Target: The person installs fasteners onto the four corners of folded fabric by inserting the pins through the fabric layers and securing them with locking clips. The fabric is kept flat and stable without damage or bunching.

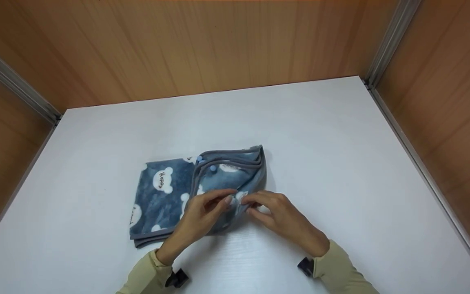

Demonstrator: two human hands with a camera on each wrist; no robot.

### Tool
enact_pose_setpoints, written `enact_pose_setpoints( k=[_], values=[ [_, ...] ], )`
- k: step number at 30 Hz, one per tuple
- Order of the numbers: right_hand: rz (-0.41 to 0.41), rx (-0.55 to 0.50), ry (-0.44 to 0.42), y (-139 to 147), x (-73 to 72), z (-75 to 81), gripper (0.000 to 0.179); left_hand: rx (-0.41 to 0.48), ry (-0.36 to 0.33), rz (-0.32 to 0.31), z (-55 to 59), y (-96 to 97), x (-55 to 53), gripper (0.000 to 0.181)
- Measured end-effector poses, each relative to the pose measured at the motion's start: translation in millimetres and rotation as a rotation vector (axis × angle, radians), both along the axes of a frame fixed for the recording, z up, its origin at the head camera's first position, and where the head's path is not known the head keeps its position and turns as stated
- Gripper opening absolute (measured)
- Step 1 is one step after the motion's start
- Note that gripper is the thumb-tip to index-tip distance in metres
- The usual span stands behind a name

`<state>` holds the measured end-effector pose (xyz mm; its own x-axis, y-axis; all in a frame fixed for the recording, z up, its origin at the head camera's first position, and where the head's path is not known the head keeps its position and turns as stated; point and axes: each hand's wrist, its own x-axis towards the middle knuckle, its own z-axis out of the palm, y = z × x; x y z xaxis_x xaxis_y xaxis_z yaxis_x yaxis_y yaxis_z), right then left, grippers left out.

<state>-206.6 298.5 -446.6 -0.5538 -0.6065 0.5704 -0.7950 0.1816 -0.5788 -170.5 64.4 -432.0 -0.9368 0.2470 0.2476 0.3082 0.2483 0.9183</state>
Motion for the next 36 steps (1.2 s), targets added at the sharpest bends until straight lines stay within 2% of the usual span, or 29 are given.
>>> enact_pose_setpoints(
  k=[5,11,14,17,23,27,36],
  values=[
    [0.01,0.011,-0.009,-1,0.2,0.4,0.042,-0.025,0.01,0.003,-1.3,0.6,2.1,0.027],
    [0.036,0.013,-0.037,-3,-0.4,-1.7,0.043,-0.083,0.071,-0.017,-3.8,5.8,6.0,0.029],
    [0.036,0.009,-0.052,-3,-0.9,-2.2,0.042,-0.078,0.073,-0.025,-3.5,7.5,6.1,0.029],
    [0.028,0.025,-0.066,-1,-1.0,-0.8,0.04,-0.045,0.043,-0.035,-3.4,8.3,6.3,0.031],
    [0.051,0.107,-0.115,8,-1.2,7.1,0.034,0.01,-0.013,-0.08,-4.5,11.9,7.3,0.027],
    [0.075,0.168,-0.182,14,-1.2,11.9,0.028,-0.012,-0.041,-0.114,-5.1,16.0,8.5,0.028],
    [0.114,0.326,-0.336,24,-2.8,16.6,0.019,-0.144,0.024,-0.125,-9.8,22.5,13.7,0.024]
  ],
)
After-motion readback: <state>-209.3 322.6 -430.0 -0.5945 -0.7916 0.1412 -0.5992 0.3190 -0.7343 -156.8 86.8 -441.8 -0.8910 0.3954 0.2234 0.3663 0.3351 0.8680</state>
